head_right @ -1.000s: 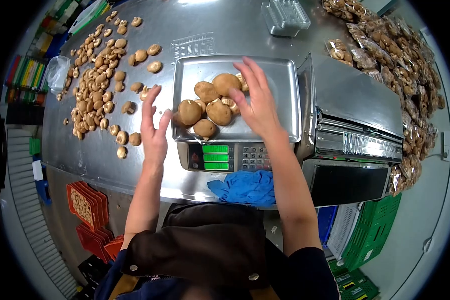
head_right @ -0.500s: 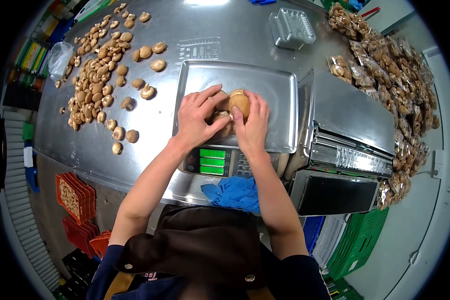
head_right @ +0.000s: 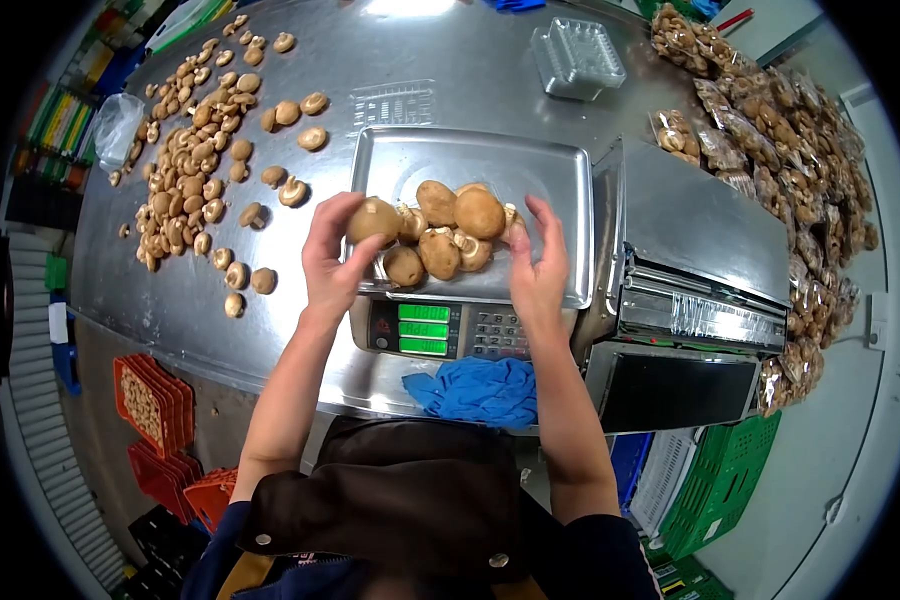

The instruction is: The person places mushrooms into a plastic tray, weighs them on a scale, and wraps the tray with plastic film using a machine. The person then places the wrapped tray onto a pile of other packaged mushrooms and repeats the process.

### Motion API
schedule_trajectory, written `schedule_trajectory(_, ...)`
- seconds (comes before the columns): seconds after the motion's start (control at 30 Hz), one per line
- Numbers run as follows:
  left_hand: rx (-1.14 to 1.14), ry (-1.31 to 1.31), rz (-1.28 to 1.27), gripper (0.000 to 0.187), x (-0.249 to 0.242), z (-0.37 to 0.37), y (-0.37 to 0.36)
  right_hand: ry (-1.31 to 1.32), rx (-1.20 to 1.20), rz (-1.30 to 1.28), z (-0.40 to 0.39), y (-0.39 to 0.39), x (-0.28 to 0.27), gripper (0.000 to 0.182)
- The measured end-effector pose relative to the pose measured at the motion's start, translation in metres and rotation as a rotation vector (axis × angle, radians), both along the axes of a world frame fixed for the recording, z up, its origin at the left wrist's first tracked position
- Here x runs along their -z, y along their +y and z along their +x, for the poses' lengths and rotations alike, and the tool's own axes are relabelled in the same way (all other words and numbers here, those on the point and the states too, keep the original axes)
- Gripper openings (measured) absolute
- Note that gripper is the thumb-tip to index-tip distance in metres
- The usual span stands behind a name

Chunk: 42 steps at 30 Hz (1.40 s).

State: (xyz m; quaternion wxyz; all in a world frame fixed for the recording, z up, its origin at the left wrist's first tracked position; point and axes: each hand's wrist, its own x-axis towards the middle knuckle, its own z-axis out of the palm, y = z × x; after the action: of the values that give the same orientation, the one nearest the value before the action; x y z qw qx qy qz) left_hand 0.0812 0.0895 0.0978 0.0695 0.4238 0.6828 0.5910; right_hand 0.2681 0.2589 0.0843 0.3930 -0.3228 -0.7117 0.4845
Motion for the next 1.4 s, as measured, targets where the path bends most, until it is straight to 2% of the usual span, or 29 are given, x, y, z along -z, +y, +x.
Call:
schedule_trajectory(0.07,-0.102,-0.273,0.234,0.046,0.001,0.002,-0.021,0.010,-0.001,0.049,0.004,0.002,-0.002,0.037)
schedule_trajectory(0.1,-0.250,-0.204,0.124,0.046,-0.014,0.002,-0.038,0.016,-0.001,0.072,0.007,0.003,-0.003,0.036)
schedule_trajectory(0.13,-0.357,-0.126,0.060,0.044,-0.006,-0.005,-0.059,-0.010,0.014,0.073,0.009,0.005,-0.005,0.036)
schedule_trajectory(0.23,-0.584,-0.167,0.000,0.039,0.062,-0.032,-0.133,-0.084,0.052,0.112,0.017,0.009,-0.005,0.036)
schedule_trajectory(0.27,-0.584,0.029,-0.077,0.037,0.082,-0.038,-0.156,-0.091,0.055,0.099,0.020,0.010,-0.002,0.036)
schedule_trajectory(0.33,-0.627,0.219,-0.456,0.040,0.141,-0.046,-0.218,-0.105,0.057,0.078,0.023,0.010,0.005,0.036)
schedule_trajectory(0.43,-0.608,0.066,-0.451,0.046,0.123,-0.039,-0.228,-0.152,0.021,0.048,0.023,0.007,0.000,0.036)
schedule_trajectory(0.53,-0.627,0.380,-0.565,0.049,0.081,-0.035,-0.207,-0.190,-0.016,0.022,0.018,0.004,-0.008,0.039)
schedule_trajectory(0.57,-0.593,0.208,-0.478,0.050,0.061,-0.035,-0.187,-0.156,-0.025,0.039,0.015,0.005,-0.008,0.041)
schedule_trajectory(0.63,-0.539,0.185,-0.447,0.051,0.061,-0.038,-0.161,-0.093,-0.048,0.074,0.007,0.008,-0.006,0.046)
schedule_trajectory(0.7,-0.468,-0.127,-0.262,0.055,0.017,-0.005,-0.093,-0.092,-0.083,0.162,-0.002,0.012,-0.006,0.053)
schedule_trajectory(0.73,-0.286,-0.177,-0.152,0.055,0.010,-0.002,-0.073,-0.089,-0.100,0.207,-0.008,0.014,-0.007,0.056)
schedule_trajectory(0.77,-0.280,-0.117,-0.157,0.055,0.011,0.005,-0.051,-0.139,-0.135,0.229,-0.014,0.016,-0.011,0.062)
schedule_trajectory(0.8,-0.227,-0.081,-0.127,0.058,0.008,0.011,-0.032,-0.163,-0.168,0.250,-0.020,0.018,-0.013,0.062)
schedule_trajectory(0.87,-0.174,-0.187,-0.101,0.065,0.008,0.027,-0.004,-0.211,-0.228,0.291,-0.030,0.022,-0.016,0.062)
schedule_trajectory(0.9,-0.168,-0.101,-0.094,0.065,0.012,0.031,0.006,-0.220,-0.232,0.348,-0.034,0.026,-0.017,0.056)
schedule_trajectory(1.0,-0.171,0.100,-0.219,0.062,0.012,0.038,0.020,-0.326,-0.413,0.366,-0.042,0.026,-0.016,0.047)
schedule_trajectory(1.1,-0.164,0.035,-0.176,0.051,0.023,0.028,0.025,-0.332,-0.409,0.375,-0.039,0.014,-0.016,0.041)
schedule_trajectory(1.2,-0.122,-0.132,0.006,0.041,0.035,0.019,0.022,-0.357,-0.419,0.387,-0.036,0.014,-0.017,0.045)
schedule_trajectory(1.27,-0.187,-0.360,0.054,0.038,0.032,0.023,0.019,-0.340,-0.410,0.404,-0.036,0.014,-0.022,0.048)
schedule_trajectory(1.33,-0.227,-0.536,0.103,0.038,0.020,0.025,0.016,-0.227,-0.333,0.339,-0.035,0.016,-0.020,0.049)
schedule_trajectory(1.37,-0.186,-0.591,0.238,0.037,0.021,0.021,0.009,-0.174,-0.294,0.305,-0.031,0.018,-0.019,0.050)
schedule_trajectory(1.4,-0.288,-0.619,0.220,0.038,-0.003,0.027,0.001,-0.179,-0.210,0.301,-0.026,0.021,-0.018,0.048)
